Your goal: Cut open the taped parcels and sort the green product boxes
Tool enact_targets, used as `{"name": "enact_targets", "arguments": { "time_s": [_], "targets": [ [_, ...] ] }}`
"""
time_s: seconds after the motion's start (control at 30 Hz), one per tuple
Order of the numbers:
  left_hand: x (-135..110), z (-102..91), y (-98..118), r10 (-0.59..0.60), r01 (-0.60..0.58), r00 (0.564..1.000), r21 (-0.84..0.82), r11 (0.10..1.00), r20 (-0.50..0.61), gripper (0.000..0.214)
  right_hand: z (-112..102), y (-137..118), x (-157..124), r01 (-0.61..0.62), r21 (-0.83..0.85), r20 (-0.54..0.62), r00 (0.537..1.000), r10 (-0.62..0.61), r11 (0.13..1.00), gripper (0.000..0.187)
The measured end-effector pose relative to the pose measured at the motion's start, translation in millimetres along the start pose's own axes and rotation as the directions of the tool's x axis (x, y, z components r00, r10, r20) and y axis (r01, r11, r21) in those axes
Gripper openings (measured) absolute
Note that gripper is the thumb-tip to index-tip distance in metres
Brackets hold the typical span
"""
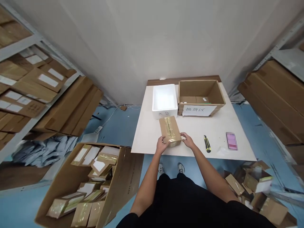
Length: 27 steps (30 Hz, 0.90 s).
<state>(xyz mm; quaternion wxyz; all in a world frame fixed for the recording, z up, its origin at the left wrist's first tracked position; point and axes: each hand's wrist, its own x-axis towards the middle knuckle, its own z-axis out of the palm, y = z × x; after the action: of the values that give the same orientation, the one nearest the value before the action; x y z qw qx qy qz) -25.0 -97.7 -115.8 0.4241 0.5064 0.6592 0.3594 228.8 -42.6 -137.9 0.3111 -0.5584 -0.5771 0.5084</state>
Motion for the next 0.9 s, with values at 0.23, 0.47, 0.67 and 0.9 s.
{"name": "enact_targets", "arguments": {
  "time_s": [0.23, 0.47, 0.67, 0.9],
  "targets": [
    [58.2, -29.6, 16.7, 0.082, -0.154, 0.982, 0.459, 0.875, 0.171, 0.062, -35.2, 5.9, -25.7, -0.019, -0.212, -0.21, 0.977, -0.026, 0.977, 0.077],
    [169.3, -58.6, 48.7, -0.174, -0.306, 0.85, 0.734, 0.607, 0.498, 0.143, -122.0, 54.2, -52.0, -0.301, -0.303, -0.46, 0.877, 0.138, 0.904, 0.069],
    [138.6, -28.3, 47.9, -0.207, -0.342, 0.856, 0.818, 0.462, 0.474, 0.14, -155.7, 124.5, -55.2, -0.586, -0.239, -0.474, 0.766, 0.434, 0.774, 0.055],
    [88.1, 16.5, 53.8, -0.149, -0.345, 0.889, 0.847, 0.404, 0.433, 0.134, -136.7, 159.6, -40.3, -0.611, -0.29, -0.376, 0.781, 0.499, 0.737, 0.054]
  ]
}}
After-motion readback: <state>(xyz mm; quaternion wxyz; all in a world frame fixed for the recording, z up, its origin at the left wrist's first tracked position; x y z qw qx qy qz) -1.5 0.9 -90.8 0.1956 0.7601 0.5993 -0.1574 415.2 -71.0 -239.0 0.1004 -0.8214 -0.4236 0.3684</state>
